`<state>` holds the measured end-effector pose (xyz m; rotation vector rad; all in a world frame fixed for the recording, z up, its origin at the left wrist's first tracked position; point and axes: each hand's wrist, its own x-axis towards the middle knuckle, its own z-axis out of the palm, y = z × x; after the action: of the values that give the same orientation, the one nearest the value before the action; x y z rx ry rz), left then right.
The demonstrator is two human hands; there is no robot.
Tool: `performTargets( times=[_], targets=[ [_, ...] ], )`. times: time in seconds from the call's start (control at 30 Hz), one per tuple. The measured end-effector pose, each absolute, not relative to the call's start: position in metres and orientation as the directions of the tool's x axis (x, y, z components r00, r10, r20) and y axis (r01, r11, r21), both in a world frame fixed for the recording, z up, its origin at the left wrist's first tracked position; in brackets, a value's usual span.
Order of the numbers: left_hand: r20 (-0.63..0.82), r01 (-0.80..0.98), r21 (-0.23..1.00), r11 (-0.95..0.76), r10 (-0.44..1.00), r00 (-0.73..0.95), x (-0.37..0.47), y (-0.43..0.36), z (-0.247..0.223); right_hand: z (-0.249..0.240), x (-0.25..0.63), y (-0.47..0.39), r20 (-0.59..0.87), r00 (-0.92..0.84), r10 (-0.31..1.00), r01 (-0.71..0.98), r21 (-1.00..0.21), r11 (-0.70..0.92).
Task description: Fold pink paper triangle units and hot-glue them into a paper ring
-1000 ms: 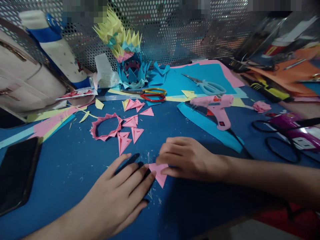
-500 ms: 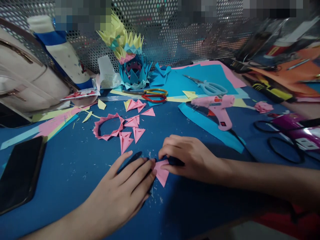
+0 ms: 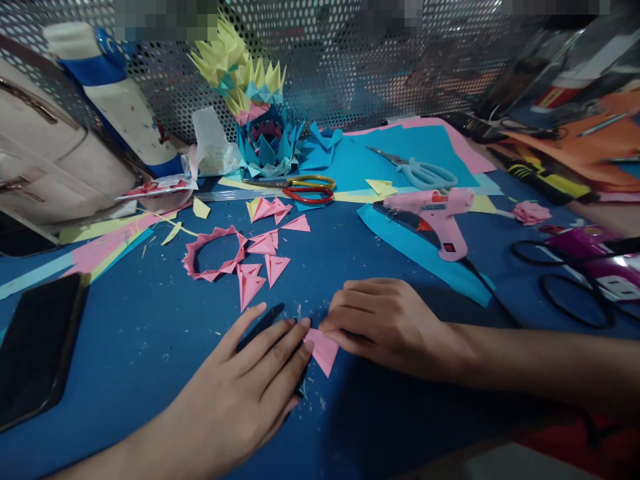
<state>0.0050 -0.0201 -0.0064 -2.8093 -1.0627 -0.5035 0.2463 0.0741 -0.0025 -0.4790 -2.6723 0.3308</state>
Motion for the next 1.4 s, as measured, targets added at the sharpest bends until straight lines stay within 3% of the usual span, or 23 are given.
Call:
performTargets(
  times=[0.8, 1.13, 1.4],
  targets=[
    [0.332, 0.637, 0.041, -0.770, 0.612, 0.718, 0.0039, -0.0195, -0.0038, 0.0062, 0.2488, 0.0772, 0.359, -0.913, 0.195, 0.170, -0.100, 0.980],
    [0.312, 0.643, -0.002, -0.766, 0.610, 0.728, 0.0058, -0.0178, -0.0023, -0.0014, 0.2451, 0.0774, 0.328, -0.876, 0.353, 0.251, -0.314, 0.916],
    [0.289, 0.630, -0.014, -0.776, 0.600, 0.746, 0.0047, -0.0173, -0.0020, 0.0018, 0.2458, 0.0756, 0.316, -0.874, 0.368, 0.279, -0.293, 0.914]
  ],
)
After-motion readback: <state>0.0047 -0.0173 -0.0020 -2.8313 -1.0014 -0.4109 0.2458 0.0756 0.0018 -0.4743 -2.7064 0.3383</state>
